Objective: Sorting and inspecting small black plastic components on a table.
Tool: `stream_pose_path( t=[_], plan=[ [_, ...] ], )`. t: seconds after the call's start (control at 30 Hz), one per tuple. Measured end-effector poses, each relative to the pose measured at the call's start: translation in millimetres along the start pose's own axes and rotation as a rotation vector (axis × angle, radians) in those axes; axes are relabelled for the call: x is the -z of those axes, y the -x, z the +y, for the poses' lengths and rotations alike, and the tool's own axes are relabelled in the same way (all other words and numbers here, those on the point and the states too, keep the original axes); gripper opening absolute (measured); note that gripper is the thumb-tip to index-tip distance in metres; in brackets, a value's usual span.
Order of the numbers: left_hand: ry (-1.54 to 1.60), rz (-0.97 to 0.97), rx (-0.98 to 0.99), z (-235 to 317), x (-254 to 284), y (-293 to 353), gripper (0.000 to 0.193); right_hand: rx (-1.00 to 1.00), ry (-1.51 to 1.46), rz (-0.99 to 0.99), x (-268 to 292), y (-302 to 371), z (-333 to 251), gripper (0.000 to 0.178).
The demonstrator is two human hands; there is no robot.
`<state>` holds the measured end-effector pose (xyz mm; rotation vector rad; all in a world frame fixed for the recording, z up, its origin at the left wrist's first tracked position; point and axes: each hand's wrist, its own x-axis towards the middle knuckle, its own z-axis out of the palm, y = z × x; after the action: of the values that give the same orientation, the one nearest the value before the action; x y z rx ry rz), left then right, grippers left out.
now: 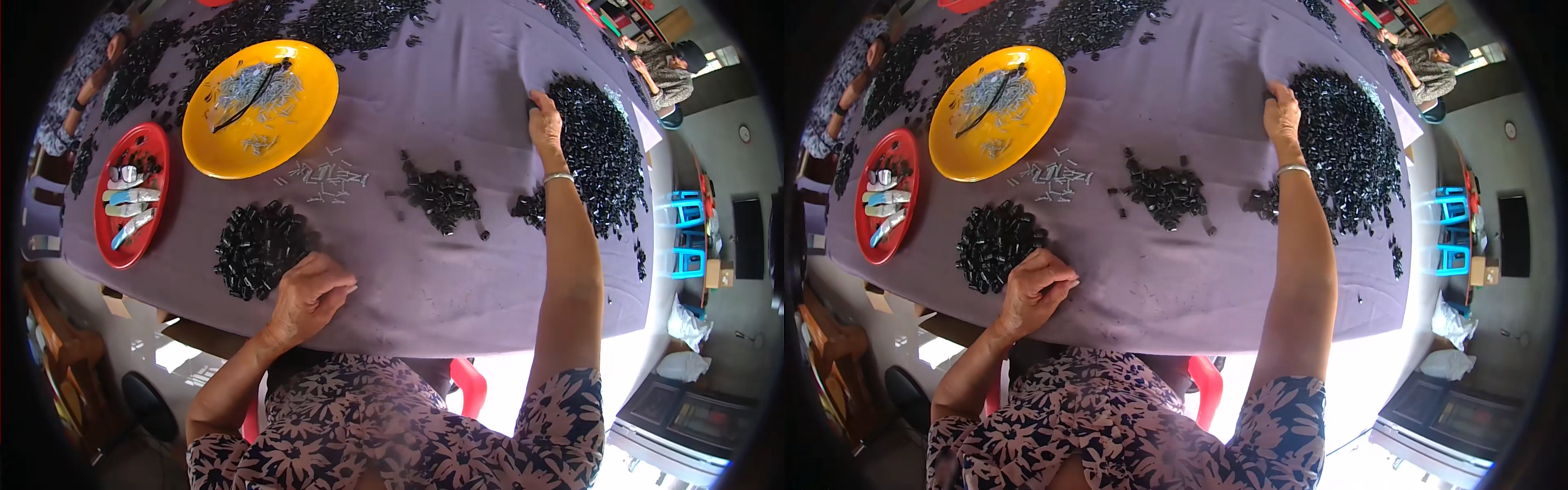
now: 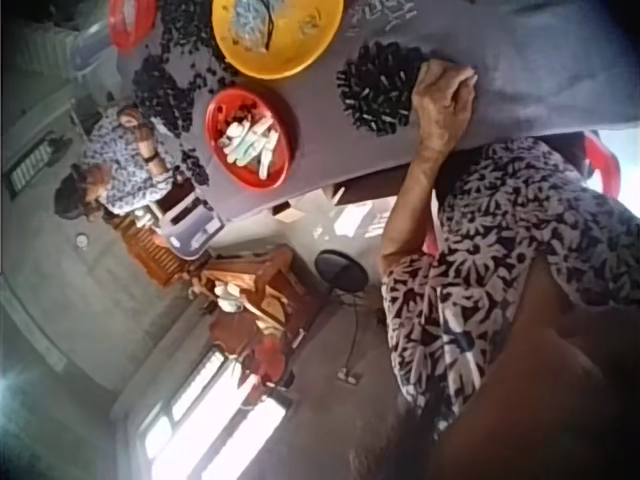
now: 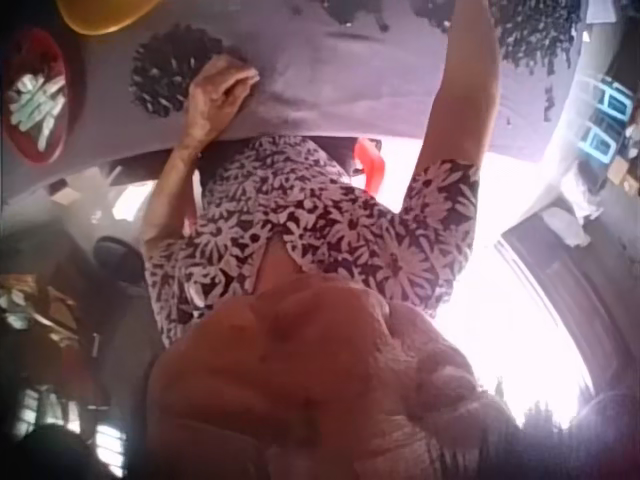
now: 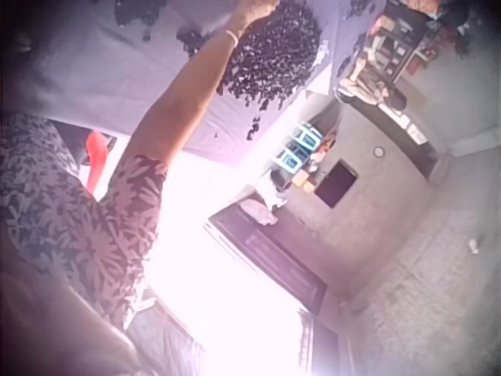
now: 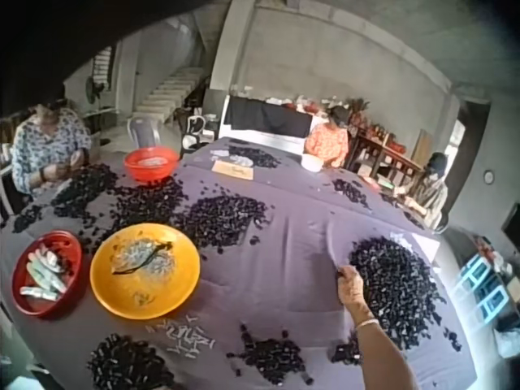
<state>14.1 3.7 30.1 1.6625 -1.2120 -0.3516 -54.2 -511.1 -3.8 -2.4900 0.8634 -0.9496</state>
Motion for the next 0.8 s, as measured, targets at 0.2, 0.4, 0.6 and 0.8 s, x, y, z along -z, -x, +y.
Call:
stream_pose_path(
  t=[0.2,0.4,0.6,0.8],
  plan=[
    [-0.008,0.003,-0.002,0,2,4,0.016,0.016,-0.082,-0.083,-10,29,-50,0.038],
    [-0.002,0.025,-0.048,-5,-1,6,0.013,0.098,-0.264,-0.205,-4,92,-109,0.036],
    [0.014,0.043,-0.093,-9,-4,5,0.01,0.181,-0.257,-0.371,24,142,-166,0.043],
    [0.008,0.032,-0.112,-17,-7,8,0.01,0.433,-0.065,-0.467,37,177,-190,0.048]
  ],
)
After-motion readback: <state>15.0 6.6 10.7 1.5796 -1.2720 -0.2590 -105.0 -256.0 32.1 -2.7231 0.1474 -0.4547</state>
